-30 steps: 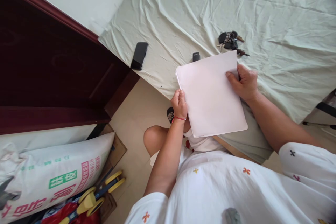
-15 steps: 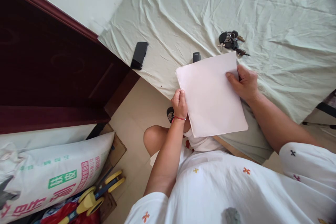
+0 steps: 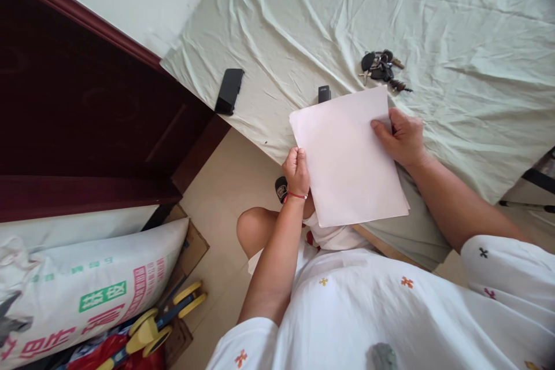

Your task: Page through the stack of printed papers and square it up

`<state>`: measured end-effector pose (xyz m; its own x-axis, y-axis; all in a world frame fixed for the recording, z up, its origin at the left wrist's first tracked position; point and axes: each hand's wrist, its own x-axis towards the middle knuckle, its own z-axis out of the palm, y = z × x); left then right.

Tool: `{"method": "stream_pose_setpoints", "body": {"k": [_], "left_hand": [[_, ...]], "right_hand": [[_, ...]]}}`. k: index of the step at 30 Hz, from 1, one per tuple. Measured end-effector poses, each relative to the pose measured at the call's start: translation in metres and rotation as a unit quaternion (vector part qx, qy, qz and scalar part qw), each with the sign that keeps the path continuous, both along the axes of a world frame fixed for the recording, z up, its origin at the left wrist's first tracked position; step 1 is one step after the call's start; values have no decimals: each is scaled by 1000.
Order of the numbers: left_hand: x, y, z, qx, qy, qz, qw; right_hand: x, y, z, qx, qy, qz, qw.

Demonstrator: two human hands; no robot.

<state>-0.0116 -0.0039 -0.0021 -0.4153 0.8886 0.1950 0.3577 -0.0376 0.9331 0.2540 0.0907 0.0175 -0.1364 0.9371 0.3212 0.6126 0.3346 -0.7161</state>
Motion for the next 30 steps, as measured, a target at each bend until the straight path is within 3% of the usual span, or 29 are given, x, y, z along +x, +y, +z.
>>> {"method": "stream_pose_setpoints", "body": {"k": [7, 14, 20, 25, 30], "left_hand": [[2, 1, 5, -24, 70, 14, 997], [4, 2, 9, -22, 81, 19, 996], [11, -3, 30, -2, 84, -6, 996], [25, -11, 54, 5, 58, -70, 996], [38, -21, 64, -2, 29, -108, 994]], "right_hand": [[-1, 3, -4, -13, 49, -28, 998], [1, 4, 3, 82, 26, -67, 994], [-1, -6, 49, 156, -55, 16, 986], [-16, -1, 93, 156, -111, 157, 969], [-32, 10, 109, 126, -165, 240, 948]]}}
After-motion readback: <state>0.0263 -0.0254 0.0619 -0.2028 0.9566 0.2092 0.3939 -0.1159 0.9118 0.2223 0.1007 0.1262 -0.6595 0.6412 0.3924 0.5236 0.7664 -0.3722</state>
